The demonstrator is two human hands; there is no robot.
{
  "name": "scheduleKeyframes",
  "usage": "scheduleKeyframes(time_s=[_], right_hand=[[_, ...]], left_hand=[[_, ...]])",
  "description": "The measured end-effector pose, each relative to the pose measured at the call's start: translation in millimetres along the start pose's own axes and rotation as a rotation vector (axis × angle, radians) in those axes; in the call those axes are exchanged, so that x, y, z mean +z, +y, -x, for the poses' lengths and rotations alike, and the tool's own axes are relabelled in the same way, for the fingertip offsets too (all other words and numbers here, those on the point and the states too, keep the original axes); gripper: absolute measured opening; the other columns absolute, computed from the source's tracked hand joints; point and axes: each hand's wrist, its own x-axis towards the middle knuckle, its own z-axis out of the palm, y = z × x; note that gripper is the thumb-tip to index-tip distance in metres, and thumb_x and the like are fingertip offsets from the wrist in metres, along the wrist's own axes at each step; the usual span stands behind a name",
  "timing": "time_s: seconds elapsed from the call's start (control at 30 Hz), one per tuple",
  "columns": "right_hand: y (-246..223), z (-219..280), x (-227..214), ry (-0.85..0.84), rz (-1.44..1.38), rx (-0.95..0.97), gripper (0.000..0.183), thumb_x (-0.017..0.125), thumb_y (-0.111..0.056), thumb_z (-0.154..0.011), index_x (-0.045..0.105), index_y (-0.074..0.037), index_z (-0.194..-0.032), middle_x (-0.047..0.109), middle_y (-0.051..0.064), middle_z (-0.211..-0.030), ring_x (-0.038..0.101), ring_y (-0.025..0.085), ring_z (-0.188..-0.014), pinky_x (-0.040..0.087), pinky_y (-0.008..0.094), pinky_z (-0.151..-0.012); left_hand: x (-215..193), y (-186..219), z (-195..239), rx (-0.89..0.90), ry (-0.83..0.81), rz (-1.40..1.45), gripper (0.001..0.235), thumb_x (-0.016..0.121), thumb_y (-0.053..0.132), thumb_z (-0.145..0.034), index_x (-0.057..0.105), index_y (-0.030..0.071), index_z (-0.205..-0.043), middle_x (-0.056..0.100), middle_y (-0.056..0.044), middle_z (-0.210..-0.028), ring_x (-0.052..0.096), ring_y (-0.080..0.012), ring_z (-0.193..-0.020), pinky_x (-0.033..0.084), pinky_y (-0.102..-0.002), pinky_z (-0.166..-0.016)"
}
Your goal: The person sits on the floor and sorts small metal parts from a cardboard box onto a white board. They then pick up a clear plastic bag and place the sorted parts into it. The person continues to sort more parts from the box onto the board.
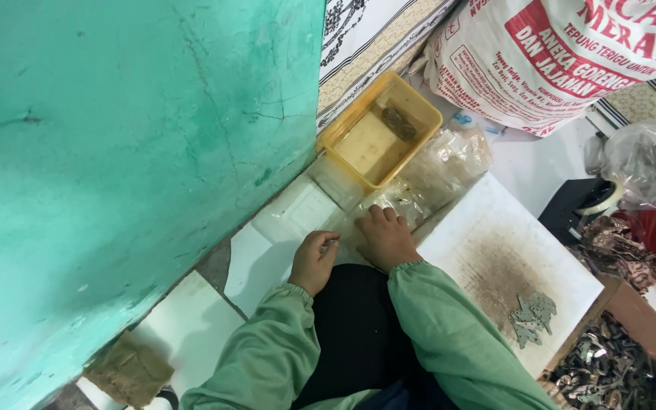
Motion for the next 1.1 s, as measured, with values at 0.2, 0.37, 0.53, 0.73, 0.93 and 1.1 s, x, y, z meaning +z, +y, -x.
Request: scheduleKeyframes(time_s=[0.2,0.37,0.53,0.73,0.93,1.1], right_hand=[[24,-15,60,0.547,-0.103,-0.064,0.007,0.072,-0.021,-0.089,0.075,-0.015,-0.087,0.070,0.005,-0.095,0.069,0.028,-0.095,0.058,0.037,-0.069],[3,37,-3,0.648,-0.705,0.059,0.005,0.069,-0.005,-0.090,0.069,-0.006,-0.095,0.070,0.012,-0.097,0.069,0.031,-0.089,0.059,0.040,-0.073],[-32,97,-37,0.895,-0.927,0.055,0.007,0.068,-0.001,-0.093,0.067,-0.004,-0.099,0.071,0.013,-0.093,0.071,0.029,-0.080,0.061,0.039,-0.067],[-61,151,-64,0.907,-0.985,-0.191,0.012,0.072,-0.004,-0.088,0.074,-0.009,-0.099,0.075,0.009,-0.096,0.075,0.028,-0.088,0.061,0.037,-0.077],[2,147,-7,1.009,-1.105,-0.051,0.021,0.068,-0.002,-0.089,0.075,-0.006,-0.108,0.074,0.015,-0.103,0.072,0.030,-0.099,0.057,0.042,-0.089],[61,133,7,0.879,-0.944,0.472,0.014,0.074,-0.016,-0.097,0.077,-0.016,-0.110,0.075,0.010,-0.094,0.071,0.026,-0.089,0.057,0.038,-0.079]], left_hand=[[-2,-8,2,0.036,0.081,-0.001,0.020,0.054,0.022,-0.106,0.068,0.007,-0.103,0.065,-0.011,-0.101,0.067,-0.0298,-0.106,0.057,-0.038,-0.091],[-11,27,10,0.082,-0.053,-0.178,0.022,0.053,0.025,-0.106,0.067,0.009,-0.105,0.064,-0.010,-0.104,0.064,-0.0286,-0.109,0.054,-0.039,-0.093],[-9,119,40,0.190,-0.242,-0.226,0.053,0.068,0.022,-0.094,0.053,-0.007,-0.136,0.054,-0.031,-0.138,0.048,-0.0482,-0.134,0.040,-0.056,-0.114],[18,114,58,0.341,-0.081,-0.163,0.047,0.057,0.021,-0.101,0.052,-0.005,-0.140,0.057,-0.031,-0.136,0.053,-0.0463,-0.129,0.045,-0.054,-0.110],[25,71,65,0.480,0.154,-0.042,0.042,0.045,0.021,-0.110,0.050,-0.003,-0.144,0.059,-0.032,-0.133,0.059,-0.0441,-0.124,0.050,-0.051,-0.104],[15,53,91,0.464,0.349,0.191,0.041,0.054,0.015,-0.105,0.055,0.002,-0.143,0.062,-0.014,-0.141,0.061,-0.0212,-0.129,0.056,-0.034,-0.103]])
